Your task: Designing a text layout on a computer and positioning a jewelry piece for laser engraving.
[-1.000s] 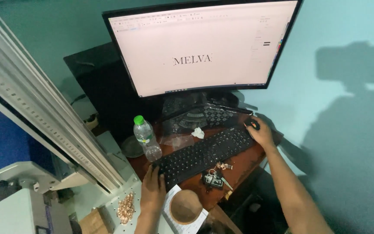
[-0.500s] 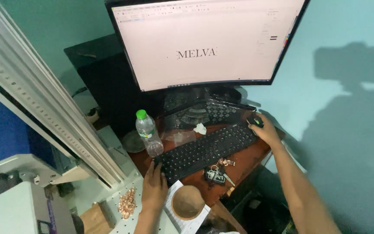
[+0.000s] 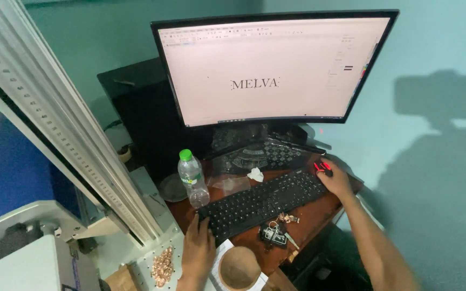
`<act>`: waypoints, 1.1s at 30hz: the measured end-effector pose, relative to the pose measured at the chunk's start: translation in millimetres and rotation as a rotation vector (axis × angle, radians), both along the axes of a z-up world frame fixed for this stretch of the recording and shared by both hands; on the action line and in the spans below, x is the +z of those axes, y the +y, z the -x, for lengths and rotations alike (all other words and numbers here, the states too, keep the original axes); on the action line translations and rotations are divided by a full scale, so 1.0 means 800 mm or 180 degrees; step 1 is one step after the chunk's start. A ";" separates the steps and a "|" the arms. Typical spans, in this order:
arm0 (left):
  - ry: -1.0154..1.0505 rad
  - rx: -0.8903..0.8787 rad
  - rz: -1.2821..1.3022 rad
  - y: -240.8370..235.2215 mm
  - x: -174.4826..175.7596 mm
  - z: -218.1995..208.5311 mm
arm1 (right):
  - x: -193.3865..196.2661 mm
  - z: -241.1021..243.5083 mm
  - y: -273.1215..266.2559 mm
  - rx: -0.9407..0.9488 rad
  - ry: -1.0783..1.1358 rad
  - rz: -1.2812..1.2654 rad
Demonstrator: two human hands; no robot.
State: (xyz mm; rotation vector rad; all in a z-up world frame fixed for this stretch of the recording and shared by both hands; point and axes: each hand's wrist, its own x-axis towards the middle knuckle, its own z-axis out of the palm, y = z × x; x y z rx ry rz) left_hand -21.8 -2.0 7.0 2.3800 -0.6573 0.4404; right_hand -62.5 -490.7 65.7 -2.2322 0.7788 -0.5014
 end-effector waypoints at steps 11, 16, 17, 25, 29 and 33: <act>0.0193 0.0069 -0.0050 0.001 -0.005 -0.004 | 0.016 0.007 0.013 0.0206 0.0080 0.0044; 0.0299 0.0084 -0.0060 0.000 -0.007 -0.009 | 0.021 0.010 0.019 0.0233 0.0166 0.0073; 0.0321 0.0091 -0.0077 0.000 -0.007 -0.008 | 0.018 0.010 0.017 0.0263 0.0092 0.0094; 0.0682 0.0291 -0.0305 -0.004 0.014 0.002 | 0.019 0.010 0.020 0.0261 0.0010 0.0207; 0.0627 0.0269 -0.0231 -0.006 0.009 -0.004 | 0.030 0.011 0.029 0.0130 0.0138 0.0095; 0.0232 0.0160 -0.0110 -0.004 -0.021 -0.016 | 0.035 0.015 0.036 0.0159 0.0201 0.0051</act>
